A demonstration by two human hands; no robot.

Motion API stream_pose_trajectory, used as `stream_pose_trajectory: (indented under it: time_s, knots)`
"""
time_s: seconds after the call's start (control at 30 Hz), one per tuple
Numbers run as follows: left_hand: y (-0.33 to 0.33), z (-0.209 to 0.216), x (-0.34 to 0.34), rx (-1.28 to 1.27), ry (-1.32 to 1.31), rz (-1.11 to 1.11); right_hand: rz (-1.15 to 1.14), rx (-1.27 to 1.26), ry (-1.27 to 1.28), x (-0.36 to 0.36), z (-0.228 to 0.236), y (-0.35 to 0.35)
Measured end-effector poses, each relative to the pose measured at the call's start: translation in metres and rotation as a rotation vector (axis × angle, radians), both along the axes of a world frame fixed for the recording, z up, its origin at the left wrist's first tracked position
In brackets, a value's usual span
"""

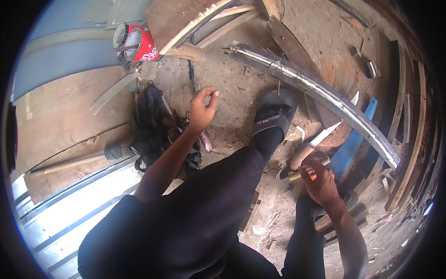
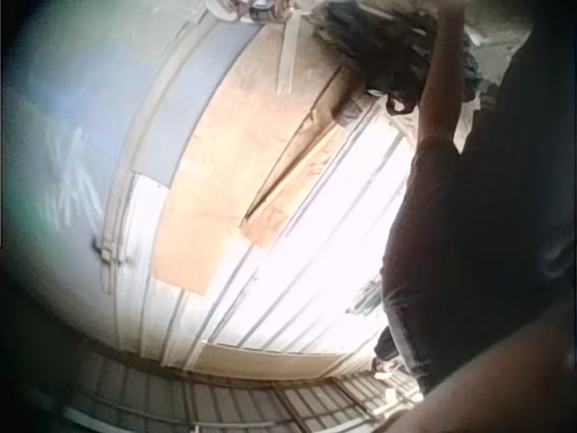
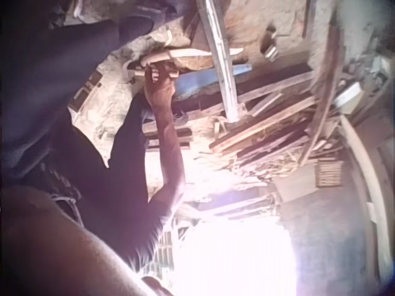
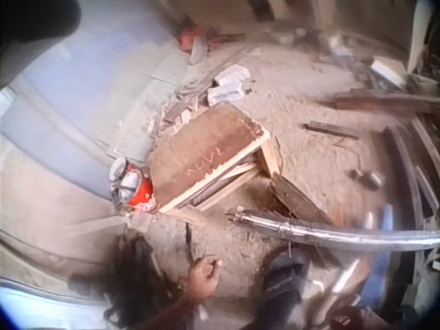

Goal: The person sits on the ground and uses a hammer to repeatedly strike a long metal bar resting on a wooden block. They adjust the bar's position several times and continue hammering along its length.

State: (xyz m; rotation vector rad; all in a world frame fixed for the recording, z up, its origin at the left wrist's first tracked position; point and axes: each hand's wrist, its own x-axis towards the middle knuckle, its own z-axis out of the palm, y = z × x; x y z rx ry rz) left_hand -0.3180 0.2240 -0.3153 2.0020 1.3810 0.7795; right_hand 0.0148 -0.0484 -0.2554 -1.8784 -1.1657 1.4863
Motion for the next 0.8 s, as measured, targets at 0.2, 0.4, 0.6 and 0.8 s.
stream_pose_trajectory:
  time_s: [0.2, 0.4, 0.6, 0.8]
  knots:
    - [0.016, 0.001, 0.053, 0.005, -0.064, 0.039, 0.001, 0.053, -0.100, 0.006, 0.010, -0.008]
    - [0.069, 0.017, 0.090, -0.584, -0.432, 0.281, -0.004, 0.527, -0.943, 0.061, -0.007, 0.038]
    - [0.116, 0.007, 0.092, 0.059, 0.023, 0.106, 0.093, 0.417, -1.024, 0.121, -0.040, 0.037]
    - [0.134, 0.095, 0.135, 0.227, 0.445, -0.217, 0.050, 0.461, -1.031, 0.121, -0.044, 0.032]
